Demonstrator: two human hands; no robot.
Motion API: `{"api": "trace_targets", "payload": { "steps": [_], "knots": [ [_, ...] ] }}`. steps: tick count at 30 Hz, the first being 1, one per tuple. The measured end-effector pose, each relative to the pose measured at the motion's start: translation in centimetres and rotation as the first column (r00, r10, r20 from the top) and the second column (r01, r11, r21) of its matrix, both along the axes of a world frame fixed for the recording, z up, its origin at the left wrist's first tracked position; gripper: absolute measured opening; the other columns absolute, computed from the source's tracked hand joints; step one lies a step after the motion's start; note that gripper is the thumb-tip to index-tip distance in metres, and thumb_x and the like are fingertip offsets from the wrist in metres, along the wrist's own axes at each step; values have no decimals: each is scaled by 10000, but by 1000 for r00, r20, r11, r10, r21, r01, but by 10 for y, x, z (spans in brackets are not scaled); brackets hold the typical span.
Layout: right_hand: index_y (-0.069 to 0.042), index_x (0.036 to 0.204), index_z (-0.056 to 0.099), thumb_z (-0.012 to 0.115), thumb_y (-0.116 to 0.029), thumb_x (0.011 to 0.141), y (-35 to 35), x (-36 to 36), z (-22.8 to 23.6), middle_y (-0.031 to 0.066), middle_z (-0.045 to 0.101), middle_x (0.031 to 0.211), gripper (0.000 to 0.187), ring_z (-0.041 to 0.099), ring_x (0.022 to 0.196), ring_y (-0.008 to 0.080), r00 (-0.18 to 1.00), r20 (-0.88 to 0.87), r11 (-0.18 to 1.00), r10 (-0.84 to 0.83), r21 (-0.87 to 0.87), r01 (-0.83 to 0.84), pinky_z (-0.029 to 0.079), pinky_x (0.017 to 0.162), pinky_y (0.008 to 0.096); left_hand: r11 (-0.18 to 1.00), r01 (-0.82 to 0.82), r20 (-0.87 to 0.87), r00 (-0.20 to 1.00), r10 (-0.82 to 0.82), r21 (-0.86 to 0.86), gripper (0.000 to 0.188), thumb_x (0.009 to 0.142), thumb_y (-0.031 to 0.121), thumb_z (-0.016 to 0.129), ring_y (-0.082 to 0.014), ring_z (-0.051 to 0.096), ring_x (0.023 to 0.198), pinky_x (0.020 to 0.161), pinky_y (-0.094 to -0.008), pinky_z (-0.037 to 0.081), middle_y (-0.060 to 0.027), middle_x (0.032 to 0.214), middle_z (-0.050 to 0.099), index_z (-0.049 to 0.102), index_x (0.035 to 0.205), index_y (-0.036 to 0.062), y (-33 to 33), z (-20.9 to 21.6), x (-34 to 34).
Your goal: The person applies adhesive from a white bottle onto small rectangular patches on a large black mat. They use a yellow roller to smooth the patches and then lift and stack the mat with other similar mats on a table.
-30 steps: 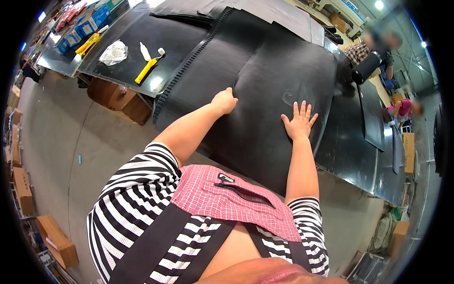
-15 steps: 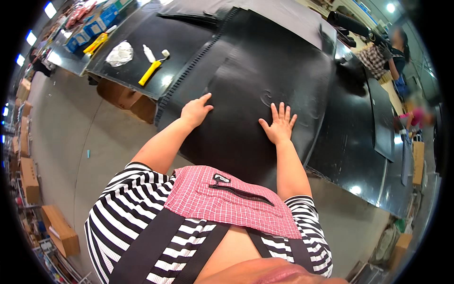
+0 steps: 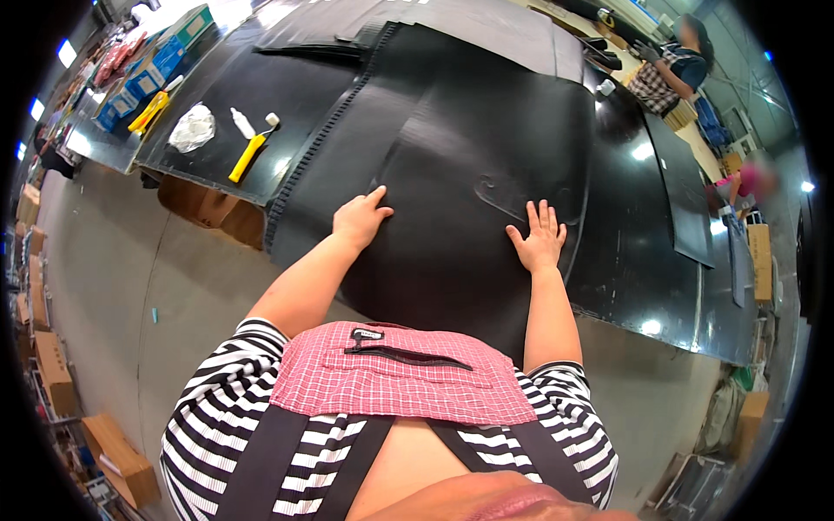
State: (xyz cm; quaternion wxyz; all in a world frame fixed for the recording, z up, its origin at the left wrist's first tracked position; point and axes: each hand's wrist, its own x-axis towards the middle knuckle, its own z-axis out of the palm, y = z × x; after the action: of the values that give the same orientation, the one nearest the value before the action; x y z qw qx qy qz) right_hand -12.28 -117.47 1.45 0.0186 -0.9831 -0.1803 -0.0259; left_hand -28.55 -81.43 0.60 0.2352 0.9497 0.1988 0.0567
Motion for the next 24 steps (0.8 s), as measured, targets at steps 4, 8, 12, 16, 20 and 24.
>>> {"api": "trace_targets", "payload": {
  "steps": [4, 8, 12, 16, 20, 24],
  "knots": [
    [-182, 1596, 345, 527, -612, 966, -13, 36, 11, 70, 208, 1701, 784, 127, 1580, 253, 996, 65, 998, 58, -44, -55, 80, 1269, 506, 1000, 16, 59, 998, -17, 25, 568, 928, 448, 675, -319, 663, 1042, 899, -439, 527, -121, 1069, 693, 574, 1426, 196, 2, -11, 2],
    [-161, 1621, 268, 501, -628, 972, -25, 97, 3, 58, 168, 1710, 832, 109, 1581, 241, 974, 183, 988, 134, -96, -118, 63, 1291, 445, 997, 24, 81, 996, -30, 73, 559, 928, 428, 682, -318, 666, 1001, 866, -432, 531, -114, 1012, 680, 577, 1420, 184, -3, -5, 1],
    [-138, 1648, 122, 417, -736, 953, -20, 160, -6, 46, 60, 1727, 964, 36, 1590, 209, 997, 69, 995, 36, -95, -29, 41, 1296, 389, 992, 17, 97, 995, -29, 121, 561, 918, 418, 700, -319, 671, 933, 814, -431, 539, -105, 971, 670, 582, 1410, 175, -3, -5, -1],
    [-163, 1654, 112, 434, -758, 931, -16, 227, -16, 52, 44, 1730, 991, 5, 1594, 227, 996, 75, 999, -46, -20, 47, 6, 1287, 430, 990, 5, 100, 995, -19, 141, 569, 910, 403, 716, -317, 662, 893, 786, -424, 536, -96, 949, 661, 582, 1409, 166, -4, -7, -1],
    [-180, 1655, 118, 454, -787, 902, -15, 282, -22, 48, 74, 1729, 1024, 54, 1591, 227, 985, 104, 990, -134, 63, 128, 38, 1282, 468, 990, -1, 84, 996, -11, 140, 563, 902, 399, 725, -320, 657, 876, 771, -424, 532, -97, 936, 656, 593, 1402, 178, -5, -7, -6],
    [-154, 1652, 119, 529, -837, 827, -23, 318, -28, 49, 102, 1725, 1147, 81, 1588, 199, 985, -40, 959, -169, 222, 174, 65, 1283, 462, 989, -6, 45, 999, -1, 149, 565, 892, 395, 737, -326, 659, 858, 760, -426, 535, -103, 917, 655, 602, 1395, 178, -7, -4, -2]
  ]
}}
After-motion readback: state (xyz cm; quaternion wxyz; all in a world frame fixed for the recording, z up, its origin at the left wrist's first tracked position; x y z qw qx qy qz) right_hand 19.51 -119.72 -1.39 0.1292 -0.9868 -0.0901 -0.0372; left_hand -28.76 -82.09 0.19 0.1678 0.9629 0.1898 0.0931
